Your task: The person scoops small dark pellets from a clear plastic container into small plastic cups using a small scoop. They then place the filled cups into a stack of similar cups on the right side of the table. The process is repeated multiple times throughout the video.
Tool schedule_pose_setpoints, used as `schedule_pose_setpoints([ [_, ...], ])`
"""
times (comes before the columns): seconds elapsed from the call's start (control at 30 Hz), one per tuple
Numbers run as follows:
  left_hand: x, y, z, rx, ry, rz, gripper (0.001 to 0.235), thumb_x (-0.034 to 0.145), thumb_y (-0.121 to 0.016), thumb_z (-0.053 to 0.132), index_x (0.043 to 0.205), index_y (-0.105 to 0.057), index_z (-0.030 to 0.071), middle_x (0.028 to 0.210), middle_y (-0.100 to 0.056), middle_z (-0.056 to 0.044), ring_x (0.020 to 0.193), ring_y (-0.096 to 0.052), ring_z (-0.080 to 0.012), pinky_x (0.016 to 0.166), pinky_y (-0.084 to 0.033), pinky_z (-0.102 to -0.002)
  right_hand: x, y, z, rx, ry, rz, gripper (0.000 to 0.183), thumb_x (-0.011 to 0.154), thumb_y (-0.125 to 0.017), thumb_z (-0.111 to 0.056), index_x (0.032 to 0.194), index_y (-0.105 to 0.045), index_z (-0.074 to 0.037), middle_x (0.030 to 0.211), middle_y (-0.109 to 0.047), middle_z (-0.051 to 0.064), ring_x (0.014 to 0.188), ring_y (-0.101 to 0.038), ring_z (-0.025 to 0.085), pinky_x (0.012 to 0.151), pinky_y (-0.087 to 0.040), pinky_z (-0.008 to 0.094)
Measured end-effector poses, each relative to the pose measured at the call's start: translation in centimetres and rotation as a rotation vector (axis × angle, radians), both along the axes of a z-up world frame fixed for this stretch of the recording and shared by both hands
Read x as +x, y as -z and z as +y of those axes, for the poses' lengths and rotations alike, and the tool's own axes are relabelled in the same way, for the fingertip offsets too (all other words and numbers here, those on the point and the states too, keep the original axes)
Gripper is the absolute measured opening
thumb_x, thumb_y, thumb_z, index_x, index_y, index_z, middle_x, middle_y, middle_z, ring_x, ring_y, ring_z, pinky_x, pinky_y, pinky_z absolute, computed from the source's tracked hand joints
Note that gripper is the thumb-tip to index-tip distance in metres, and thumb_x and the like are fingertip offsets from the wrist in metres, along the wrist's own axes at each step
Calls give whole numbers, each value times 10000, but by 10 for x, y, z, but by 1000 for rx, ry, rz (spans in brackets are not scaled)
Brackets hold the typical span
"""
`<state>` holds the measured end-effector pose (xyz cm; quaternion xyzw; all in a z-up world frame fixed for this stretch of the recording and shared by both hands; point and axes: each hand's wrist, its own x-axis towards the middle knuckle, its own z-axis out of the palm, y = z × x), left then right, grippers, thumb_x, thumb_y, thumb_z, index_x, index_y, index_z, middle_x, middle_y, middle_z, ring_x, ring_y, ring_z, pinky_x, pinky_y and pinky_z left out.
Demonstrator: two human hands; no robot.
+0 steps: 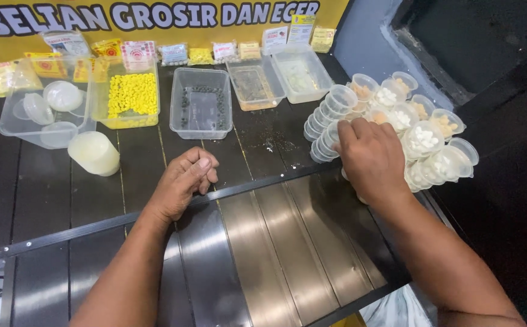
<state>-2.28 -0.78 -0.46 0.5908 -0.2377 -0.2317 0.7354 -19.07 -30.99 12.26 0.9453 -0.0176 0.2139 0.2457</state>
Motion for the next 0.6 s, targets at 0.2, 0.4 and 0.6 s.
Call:
schedule_pose_setpoints([
  [0.2, 2, 3, 0, -4, 4, -6, 392, 967, -610, 427, 1049, -635, 44, 753, -681, -175, 524, -535, -144, 494, -363, -239, 5, 10, -6, -2, 30, 19, 294, 913, -785, -188, 1155, -744, -27, 862, -706, 109, 716, -674, 235, 679, -446, 361],
  [0.4, -2, -4, 1, 20, 0, -21, 398, 959, -600, 423, 1057, -647, 41, 752, -689, -170, 537, -546, -137, 512, -360, -244, 7, 29, -22, -31, 50, 1, 222, 901, -770, -157, 1094, -744, -50, 797, -677, 68, 687, -660, 218, 679, -435, 350],
  [0.6, 0, -1, 1, 48, -6, -26, 406, 951, -593, 442, 1056, -651, 53, 754, -692, -164, 535, -550, -146, 519, -359, -265, 1, 13, 5, -38, 12, -104, 221, 895, -779, -157, 1085, -747, -50, 800, -665, 67, 682, -653, 221, 690, -436, 367],
])
